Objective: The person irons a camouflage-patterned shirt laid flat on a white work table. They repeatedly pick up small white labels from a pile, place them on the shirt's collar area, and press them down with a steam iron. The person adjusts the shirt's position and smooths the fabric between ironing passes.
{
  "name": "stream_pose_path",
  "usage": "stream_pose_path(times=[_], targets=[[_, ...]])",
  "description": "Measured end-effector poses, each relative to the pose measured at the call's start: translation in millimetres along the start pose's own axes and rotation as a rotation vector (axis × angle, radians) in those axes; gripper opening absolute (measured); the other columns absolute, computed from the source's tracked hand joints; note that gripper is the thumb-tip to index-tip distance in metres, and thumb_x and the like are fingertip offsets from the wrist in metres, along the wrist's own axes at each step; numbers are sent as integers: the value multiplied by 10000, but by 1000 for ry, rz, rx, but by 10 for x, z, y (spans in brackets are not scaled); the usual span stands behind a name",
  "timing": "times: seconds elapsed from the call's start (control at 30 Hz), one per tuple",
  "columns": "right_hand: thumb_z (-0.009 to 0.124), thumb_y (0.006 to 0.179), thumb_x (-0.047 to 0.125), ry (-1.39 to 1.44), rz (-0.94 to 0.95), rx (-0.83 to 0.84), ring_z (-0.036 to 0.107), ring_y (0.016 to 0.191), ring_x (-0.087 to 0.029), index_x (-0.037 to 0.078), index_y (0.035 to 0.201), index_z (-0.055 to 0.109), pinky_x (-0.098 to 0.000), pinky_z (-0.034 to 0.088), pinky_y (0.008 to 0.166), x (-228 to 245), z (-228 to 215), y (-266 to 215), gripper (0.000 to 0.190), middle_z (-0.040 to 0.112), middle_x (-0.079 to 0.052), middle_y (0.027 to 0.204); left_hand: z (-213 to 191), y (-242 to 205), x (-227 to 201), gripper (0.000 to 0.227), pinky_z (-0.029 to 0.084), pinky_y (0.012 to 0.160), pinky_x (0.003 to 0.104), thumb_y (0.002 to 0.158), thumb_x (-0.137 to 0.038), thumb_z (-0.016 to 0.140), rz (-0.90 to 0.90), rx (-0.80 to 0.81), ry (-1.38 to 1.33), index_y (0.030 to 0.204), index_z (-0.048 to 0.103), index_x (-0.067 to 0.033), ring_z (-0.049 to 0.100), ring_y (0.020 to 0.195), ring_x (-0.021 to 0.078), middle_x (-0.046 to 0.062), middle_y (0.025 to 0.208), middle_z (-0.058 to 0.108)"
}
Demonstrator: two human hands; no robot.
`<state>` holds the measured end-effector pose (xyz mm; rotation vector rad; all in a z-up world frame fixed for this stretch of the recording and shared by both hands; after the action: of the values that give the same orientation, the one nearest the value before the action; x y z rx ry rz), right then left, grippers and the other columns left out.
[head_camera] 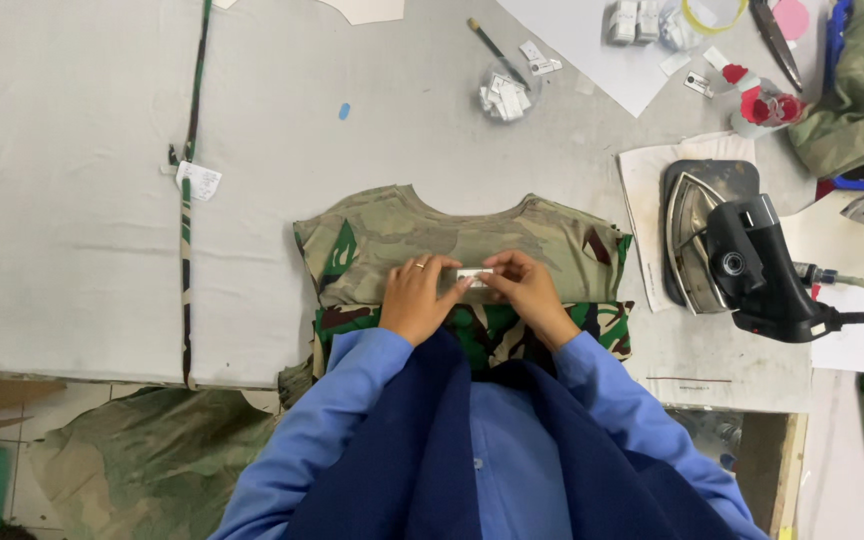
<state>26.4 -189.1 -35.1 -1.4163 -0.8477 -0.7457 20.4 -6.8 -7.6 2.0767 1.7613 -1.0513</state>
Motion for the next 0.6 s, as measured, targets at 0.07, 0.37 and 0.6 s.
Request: stream_pose_path(times=[0.07,0.37,0.6], targets=[[796,773,80,-124,-89,-7,610,745,-121,51,1036,700,-248,570,624,-52,3,179,282,665,-76,831,10,9,28,426,400,979,489,970,-538,502,-37,-89,88,1214,527,-189,534,1152,259,45,1186,552],[782,801,428,-992,-354,-139,635,946,-311,137,1027,612,-398,539,751,476,49,18,405,565,-91,1013,-373,-30,-15,913,84,1095,715,887,-601,571,-348,-121,203,1545,179,-104,41,1487,410,202,1622,78],[818,705,516,-1023,-410,-164,586,968,-333,133,961,554,-398,502,809,359,-79,128,531,491,-93,958,-336,34,43,1073,34,1064,751,822,-600,656,-380,-102,162,1574,41,-145,-43,1489,414,172,1632,-23]])
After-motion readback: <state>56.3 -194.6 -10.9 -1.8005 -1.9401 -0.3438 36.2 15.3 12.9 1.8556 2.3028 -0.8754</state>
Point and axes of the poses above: each hand's wrist, its own y-axis towards the middle knuckle, its own z-axis out of the palm, x = y × z, the point moved 4 cm from there along y, towards the middle knuckle
